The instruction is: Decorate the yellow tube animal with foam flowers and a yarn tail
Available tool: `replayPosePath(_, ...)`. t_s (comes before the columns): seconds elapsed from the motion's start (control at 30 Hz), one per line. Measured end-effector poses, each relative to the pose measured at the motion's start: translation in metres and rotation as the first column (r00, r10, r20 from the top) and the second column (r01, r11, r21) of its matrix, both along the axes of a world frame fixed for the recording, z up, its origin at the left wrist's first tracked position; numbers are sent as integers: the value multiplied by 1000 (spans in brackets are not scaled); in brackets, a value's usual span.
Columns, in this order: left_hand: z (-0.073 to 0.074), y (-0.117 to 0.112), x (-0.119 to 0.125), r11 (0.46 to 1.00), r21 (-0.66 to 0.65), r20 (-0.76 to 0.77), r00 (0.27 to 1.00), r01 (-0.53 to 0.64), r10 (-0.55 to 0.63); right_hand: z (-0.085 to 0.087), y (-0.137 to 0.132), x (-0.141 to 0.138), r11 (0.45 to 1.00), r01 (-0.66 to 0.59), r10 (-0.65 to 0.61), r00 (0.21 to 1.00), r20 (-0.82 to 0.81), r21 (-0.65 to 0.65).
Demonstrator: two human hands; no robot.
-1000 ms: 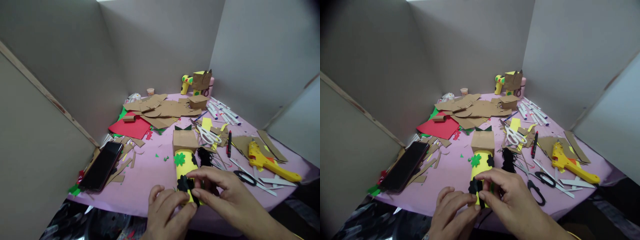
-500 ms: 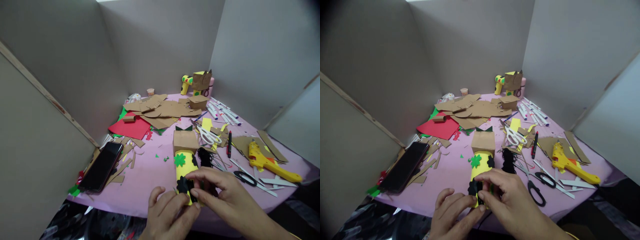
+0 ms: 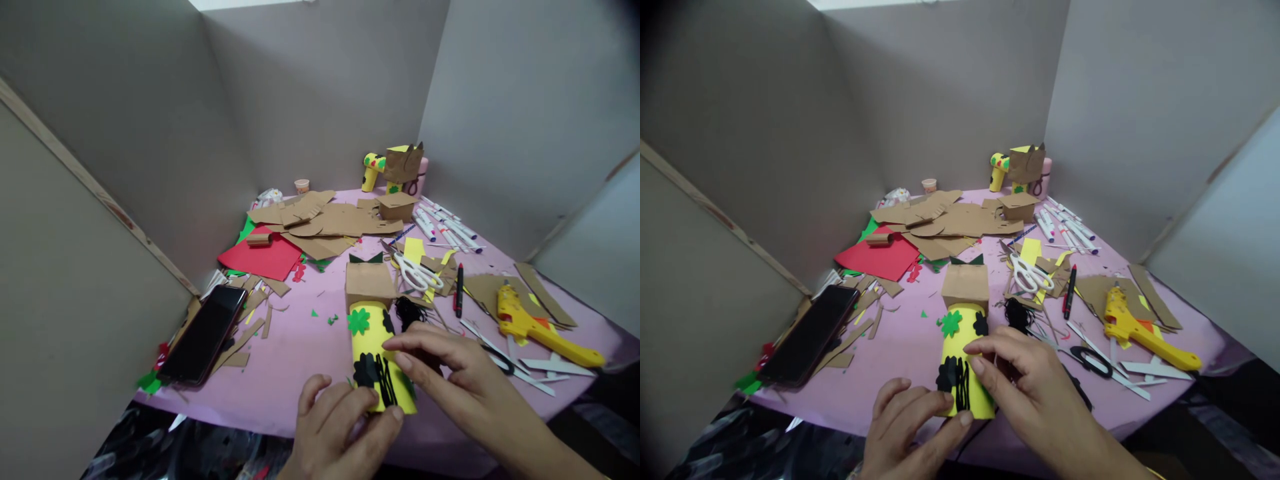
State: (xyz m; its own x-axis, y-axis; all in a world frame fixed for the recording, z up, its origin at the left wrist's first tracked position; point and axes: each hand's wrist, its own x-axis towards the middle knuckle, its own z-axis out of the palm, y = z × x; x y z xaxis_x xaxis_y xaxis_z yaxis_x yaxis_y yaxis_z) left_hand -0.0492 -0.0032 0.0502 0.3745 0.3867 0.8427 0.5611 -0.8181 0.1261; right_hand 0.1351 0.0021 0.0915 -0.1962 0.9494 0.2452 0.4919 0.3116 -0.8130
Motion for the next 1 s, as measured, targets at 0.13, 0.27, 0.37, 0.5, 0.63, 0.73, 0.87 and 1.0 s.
replayPosePath(0.13,-8,-1,-4,1000,0,13,1000,3,-3,-1,0,1,999,-27,27,1000,4,27)
replayPosePath(0.27,-7,-1,-11,988,-150,61,998,30,-21,-8,-8,4,996,1,-1,1000,-8,87)
replayPosePath(0.37,6,4,-11,928,-373,76,996,-18,50,-16,-16,7,988,22,-24,1000,17,153)
replayPosePath(0.5,25,14,-6,858,-512,62,998,29,3,-24,-21,7,981,29,-41,997,60,192)
replayPosePath(0.63,33,19,-3,809,-588,8,1000,4,1,-29,-18,5,972,17,-30,998,54,233)
replayPosePath(0.73,35,17,0,787,-616,-47,999,-37,11,-30,-17,4,970,30,-37,999,24,241)
replayPosePath(0.87,38,15,7,783,-619,-80,997,-57,9,-31,-21,4,970,59,-56,998,-18,237)
replayPosePath(1.0,40,14,14,790,-611,-53,998,-46,17,-31,-26,3,969,76,-66,997,-50,235)
